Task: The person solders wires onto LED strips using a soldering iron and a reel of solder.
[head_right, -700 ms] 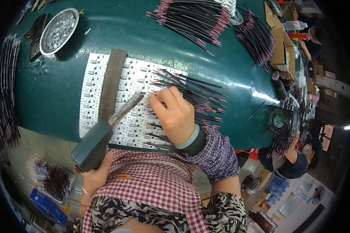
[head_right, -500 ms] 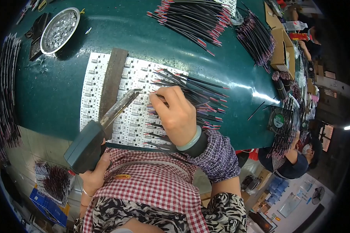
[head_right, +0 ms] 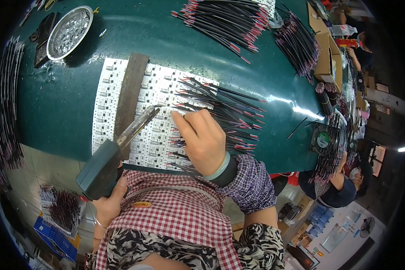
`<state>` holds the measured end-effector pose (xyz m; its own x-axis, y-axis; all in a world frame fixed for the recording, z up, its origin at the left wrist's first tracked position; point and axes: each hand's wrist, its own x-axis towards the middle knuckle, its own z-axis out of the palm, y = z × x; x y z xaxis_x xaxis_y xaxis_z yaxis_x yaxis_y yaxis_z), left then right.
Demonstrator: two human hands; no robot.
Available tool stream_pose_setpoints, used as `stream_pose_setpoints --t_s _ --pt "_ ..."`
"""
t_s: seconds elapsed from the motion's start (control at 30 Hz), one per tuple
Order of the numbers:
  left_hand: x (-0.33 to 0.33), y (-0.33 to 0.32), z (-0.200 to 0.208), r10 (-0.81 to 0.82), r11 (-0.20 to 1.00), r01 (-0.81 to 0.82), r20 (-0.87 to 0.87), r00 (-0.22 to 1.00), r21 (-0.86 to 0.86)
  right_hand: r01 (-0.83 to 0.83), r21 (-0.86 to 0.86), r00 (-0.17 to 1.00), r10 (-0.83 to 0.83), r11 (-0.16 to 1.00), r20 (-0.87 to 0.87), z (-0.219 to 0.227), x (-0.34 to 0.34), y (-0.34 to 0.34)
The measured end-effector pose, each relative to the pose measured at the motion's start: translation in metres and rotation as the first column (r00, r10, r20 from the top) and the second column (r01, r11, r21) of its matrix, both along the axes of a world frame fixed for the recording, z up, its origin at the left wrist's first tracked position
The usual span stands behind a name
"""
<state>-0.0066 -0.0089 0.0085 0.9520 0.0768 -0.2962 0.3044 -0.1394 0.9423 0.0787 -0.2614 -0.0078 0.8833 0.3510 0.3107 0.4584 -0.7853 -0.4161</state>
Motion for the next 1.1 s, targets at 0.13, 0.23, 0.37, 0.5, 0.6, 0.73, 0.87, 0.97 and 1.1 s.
stream_pose_setpoints --t_s 0.13,0.23,0.37,0.5,0.6,0.73,0.87,0.97,1.1 --pt "0.001 0.002 -0.006 -0.099 0.992 0.089 0.107 0.989 0.089 -0.051 0.071 0.998 0.049 0.996 0.031 -0.003 0.001 0.0" --pt "0.002 0.003 -0.007 -0.163 0.98 0.147 0.118 0.98 0.133 -0.037 0.038 0.999 0.037 0.999 0.014 -0.002 0.0 0.001" --pt "0.005 0.001 -0.003 -0.162 0.984 0.158 0.049 0.986 0.08 -0.038 0.035 0.999 0.037 0.999 0.018 -0.002 0.001 0.002" --pt "0.007 0.002 0.003 -0.202 0.975 0.201 0.002 0.979 0.095 -0.037 0.006 0.999 0.037 0.999 0.029 -0.001 0.001 0.002" --pt "0.008 0.002 0.005 -0.226 0.968 0.227 -0.016 0.974 0.107 -0.038 -0.001 0.998 0.038 0.999 0.04 -0.001 0.001 0.003" --pt "0.006 0.002 0.003 -0.21 0.973 0.209 -0.007 0.978 0.096 -0.036 0.0 0.998 0.036 0.999 0.049 -0.002 0.002 0.003" --pt "-0.007 0.004 -0.014 -0.129 0.987 0.115 0.123 0.984 0.109 -0.032 -0.001 0.998 0.032 0.999 0.051 -0.002 0.002 0.004" --pt "-0.006 0.003 -0.013 -0.126 0.987 0.11 0.138 0.982 0.12 -0.036 -0.018 0.994 0.038 0.999 0.101 -0.005 0.004 0.002" --pt "-0.004 0.004 -0.01 -0.138 0.987 0.127 0.113 0.984 0.097 -0.028 0.041 0.996 0.024 0.999 0.088 -0.006 0.007 0.0"
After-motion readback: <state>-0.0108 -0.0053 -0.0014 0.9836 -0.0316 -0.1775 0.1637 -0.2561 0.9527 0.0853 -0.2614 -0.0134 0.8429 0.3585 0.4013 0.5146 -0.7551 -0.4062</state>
